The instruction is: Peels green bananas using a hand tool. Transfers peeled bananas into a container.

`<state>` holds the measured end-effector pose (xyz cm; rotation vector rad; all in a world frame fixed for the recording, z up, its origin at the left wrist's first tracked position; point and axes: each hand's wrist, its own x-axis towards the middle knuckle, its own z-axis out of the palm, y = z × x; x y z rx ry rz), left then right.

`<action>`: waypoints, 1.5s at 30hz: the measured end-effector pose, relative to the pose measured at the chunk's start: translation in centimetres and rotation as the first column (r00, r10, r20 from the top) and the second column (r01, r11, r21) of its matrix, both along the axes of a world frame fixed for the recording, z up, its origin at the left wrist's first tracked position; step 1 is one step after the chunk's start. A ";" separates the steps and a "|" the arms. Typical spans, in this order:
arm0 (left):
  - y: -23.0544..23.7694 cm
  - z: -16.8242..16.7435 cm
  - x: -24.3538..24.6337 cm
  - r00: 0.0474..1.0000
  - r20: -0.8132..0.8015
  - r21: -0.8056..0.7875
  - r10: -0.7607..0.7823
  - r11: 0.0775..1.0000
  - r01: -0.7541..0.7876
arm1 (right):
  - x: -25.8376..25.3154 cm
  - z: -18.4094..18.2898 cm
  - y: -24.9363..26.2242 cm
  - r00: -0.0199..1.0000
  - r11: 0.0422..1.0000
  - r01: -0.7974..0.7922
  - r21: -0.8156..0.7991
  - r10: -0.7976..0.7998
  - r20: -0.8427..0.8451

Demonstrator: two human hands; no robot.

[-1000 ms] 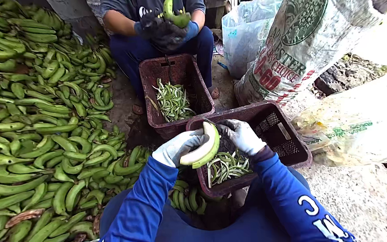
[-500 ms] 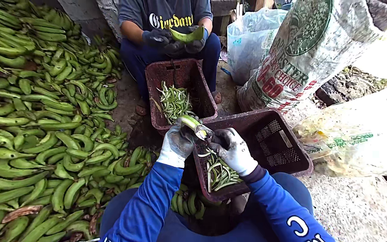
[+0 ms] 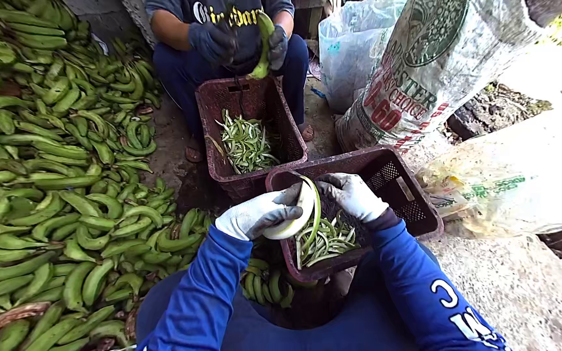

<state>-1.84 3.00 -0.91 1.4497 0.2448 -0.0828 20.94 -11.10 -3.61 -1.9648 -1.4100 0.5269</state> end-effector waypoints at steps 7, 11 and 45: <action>0.2 -0.9 1.5 0.881 0.070 -0.356 0.468 0.837 -0.416 | 0.3 0.8 -1.0 0.978 0.976 0.201 0.080 -0.205 0.048; 1.7 -2.1 1.8 0.716 0.013 -0.677 0.698 0.533 -0.508 | -1.5 0.2 -1.7 0.995 0.959 0.083 0.271 -0.093 0.021; -0.5 -0.2 1.5 0.897 0.096 -0.158 0.431 0.896 -0.414 | -2.8 0.0 -0.8 0.992 0.975 0.100 0.198 -0.084 -0.090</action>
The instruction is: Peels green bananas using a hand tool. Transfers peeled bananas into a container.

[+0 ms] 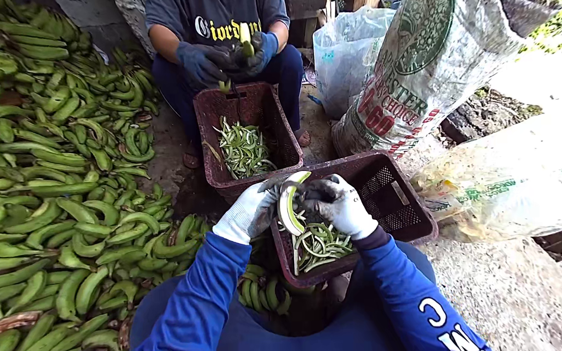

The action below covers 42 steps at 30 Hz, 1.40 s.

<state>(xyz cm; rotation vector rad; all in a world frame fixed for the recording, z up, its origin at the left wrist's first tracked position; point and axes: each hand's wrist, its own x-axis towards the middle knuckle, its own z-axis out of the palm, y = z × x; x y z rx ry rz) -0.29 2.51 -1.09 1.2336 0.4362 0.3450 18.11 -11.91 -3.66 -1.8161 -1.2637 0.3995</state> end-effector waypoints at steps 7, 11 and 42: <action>0.4 0.1 -0.6 0.997 0.061 -0.116 -0.047 0.992 0.054 | 4.2 -0.1 0.4 0.898 0.940 0.321 -0.115 -0.341 -0.277; 0.6 -0.4 -0.3 0.995 0.090 -0.100 0.034 0.995 -0.024 | 2.0 1.9 -0.4 0.927 0.965 0.262 0.006 -0.250 -0.280; 6.3 0.5 -3.5 0.918 0.161 -0.228 0.362 0.919 -0.322 | 6.0 7.6 -2.8 0.736 0.771 0.550 0.321 -0.265 -0.623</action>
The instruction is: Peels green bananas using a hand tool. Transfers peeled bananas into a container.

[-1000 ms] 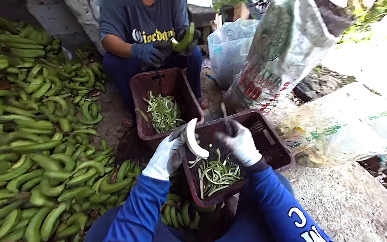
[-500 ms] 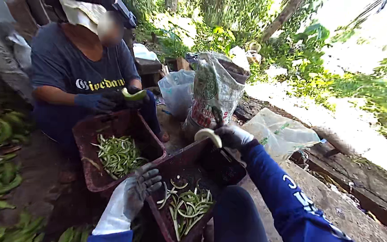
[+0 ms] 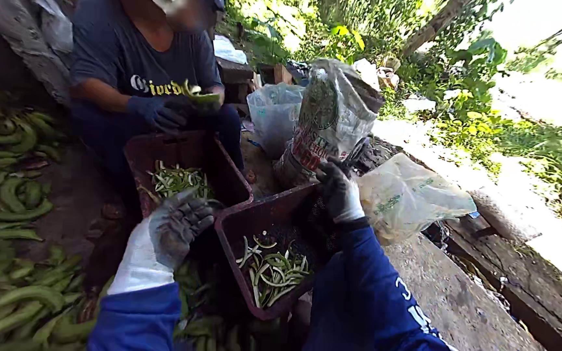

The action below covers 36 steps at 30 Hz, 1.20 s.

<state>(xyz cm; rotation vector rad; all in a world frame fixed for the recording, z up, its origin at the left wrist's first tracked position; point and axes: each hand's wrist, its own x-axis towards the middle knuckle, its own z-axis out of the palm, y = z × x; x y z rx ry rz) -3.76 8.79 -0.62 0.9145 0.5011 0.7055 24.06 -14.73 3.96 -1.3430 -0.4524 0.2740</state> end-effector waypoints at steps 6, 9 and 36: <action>2.6 3.0 -6.9 0.965 0.004 -0.074 0.263 0.962 -0.262 | -13.1 -11.1 3.4 0.925 0.837 -0.377 -0.395 0.365 -0.109; 3.5 3.6 -9.3 0.926 0.035 -0.106 0.376 0.923 -0.371 | -18.9 -13.6 6.7 0.817 0.656 -0.500 -0.565 0.574 -0.057; 1.6 1.8 -7.1 0.663 -0.741 0.421 0.105 0.842 0.336 | -16.5 -6.0 8.0 0.635 0.462 -0.465 -0.755 0.768 0.080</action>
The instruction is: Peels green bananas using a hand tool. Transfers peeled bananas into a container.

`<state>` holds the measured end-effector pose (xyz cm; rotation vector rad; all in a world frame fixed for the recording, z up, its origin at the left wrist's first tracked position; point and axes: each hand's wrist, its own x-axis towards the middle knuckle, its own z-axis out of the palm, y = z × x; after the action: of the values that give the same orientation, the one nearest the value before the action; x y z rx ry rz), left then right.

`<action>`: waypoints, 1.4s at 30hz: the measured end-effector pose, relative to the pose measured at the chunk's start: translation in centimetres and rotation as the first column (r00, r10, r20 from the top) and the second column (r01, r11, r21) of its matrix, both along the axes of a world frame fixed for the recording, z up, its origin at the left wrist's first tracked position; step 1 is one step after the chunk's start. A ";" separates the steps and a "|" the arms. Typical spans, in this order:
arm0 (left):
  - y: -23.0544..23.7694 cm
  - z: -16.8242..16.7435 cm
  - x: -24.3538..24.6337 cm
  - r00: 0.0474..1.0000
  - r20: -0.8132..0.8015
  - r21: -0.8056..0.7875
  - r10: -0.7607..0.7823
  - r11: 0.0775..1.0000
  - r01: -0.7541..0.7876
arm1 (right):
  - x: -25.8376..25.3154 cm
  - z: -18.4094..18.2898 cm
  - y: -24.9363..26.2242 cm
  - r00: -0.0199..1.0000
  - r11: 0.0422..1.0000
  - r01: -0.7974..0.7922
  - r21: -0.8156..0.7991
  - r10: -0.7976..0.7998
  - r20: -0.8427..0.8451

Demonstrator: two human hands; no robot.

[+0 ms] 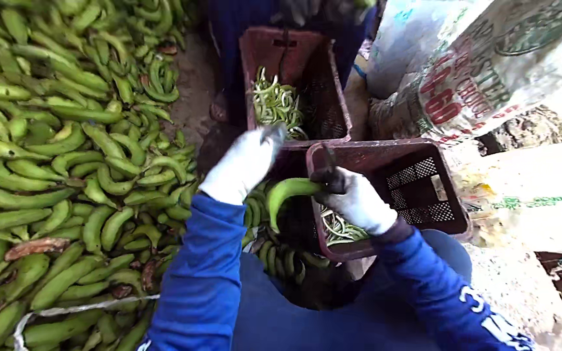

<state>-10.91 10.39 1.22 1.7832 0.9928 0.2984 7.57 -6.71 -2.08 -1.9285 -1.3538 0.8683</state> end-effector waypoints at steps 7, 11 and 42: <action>-8.1 -1.8 7.9 0.866 0.444 -0.300 -0.231 0.872 0.387 | 8.8 0.7 -5.3 0.907 0.896 0.402 0.189 -0.362 -0.213; -7.5 -3.2 9.8 0.922 0.381 -0.162 -0.069 0.977 0.140 | 11.4 -0.6 -6.9 0.830 0.816 0.549 0.184 -0.504 -0.241; -7.8 -1.6 8.1 0.833 0.524 -0.513 0.180 0.847 0.140 | 4.9 -2.8 -4.5 0.918 0.864 -0.239 0.443 0.053 0.393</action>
<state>-2.81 2.56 -0.39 1.0693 0.5853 0.4720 12.43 -11.16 -4.84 -1.6444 -1.7619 0.1829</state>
